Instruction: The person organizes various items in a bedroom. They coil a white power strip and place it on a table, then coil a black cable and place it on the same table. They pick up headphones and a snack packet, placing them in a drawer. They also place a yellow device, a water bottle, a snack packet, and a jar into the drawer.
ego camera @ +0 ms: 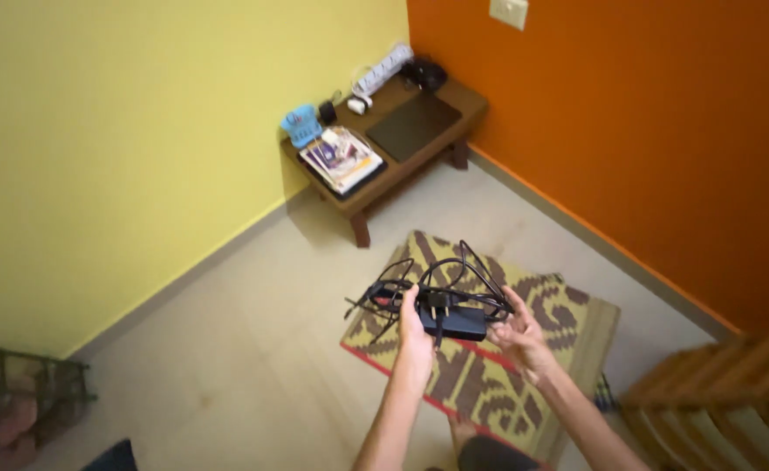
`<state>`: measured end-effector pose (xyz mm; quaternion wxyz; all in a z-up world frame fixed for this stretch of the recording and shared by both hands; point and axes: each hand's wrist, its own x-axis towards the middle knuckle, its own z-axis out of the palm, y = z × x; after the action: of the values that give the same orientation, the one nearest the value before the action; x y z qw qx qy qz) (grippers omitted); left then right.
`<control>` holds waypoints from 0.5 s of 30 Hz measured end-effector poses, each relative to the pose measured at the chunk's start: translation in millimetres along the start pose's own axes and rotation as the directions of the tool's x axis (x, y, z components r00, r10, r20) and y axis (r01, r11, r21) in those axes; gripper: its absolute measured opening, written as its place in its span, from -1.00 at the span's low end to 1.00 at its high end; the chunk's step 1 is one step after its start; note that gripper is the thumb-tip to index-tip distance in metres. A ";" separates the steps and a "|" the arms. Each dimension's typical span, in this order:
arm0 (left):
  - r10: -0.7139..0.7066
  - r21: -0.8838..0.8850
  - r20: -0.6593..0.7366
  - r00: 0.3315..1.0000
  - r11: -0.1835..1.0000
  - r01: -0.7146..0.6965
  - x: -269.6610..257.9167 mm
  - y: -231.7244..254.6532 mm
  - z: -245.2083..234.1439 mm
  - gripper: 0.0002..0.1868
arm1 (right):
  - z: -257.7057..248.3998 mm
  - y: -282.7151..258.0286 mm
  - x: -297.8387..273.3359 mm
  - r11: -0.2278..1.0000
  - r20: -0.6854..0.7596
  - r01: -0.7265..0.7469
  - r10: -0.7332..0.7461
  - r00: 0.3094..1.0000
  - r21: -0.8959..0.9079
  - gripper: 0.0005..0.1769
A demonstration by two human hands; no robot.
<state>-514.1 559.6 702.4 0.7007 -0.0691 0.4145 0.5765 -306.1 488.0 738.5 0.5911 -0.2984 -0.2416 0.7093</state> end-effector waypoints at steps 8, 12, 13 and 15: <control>0.006 -0.032 0.006 1.000 0.999 -0.006 87.7 56.6 91.6 -0.53 | 25.7 35.3 163.1 0.975 -0.163 -0.099 0.133 0.978 0.199 -0.34; -0.027 -0.064 0.064 0.998 0.997 0.031 142.8 91.2 126.6 -0.53 | 39.7 52.7 246.1 0.983 -0.283 -0.097 0.138 0.949 0.156 -0.55; -0.016 -0.070 0.083 0.996 0.997 0.022 160.7 101.0 135.8 -0.55 | 41.6 52.8 271.1 0.986 -0.311 -0.105 0.141 0.940 0.131 -0.56; -0.012 -0.079 0.134 0.991 0.997 0.023 198.2 122.5 152.3 -0.58 | 46.1 55.1 314.1 0.988 -0.373 -0.129 0.152 0.915 0.084 -0.58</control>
<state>-545.5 835.8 716.7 0.7285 -0.0623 0.3424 0.5900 -415.7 786.9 689.4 0.5824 -0.4291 -0.0805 0.6857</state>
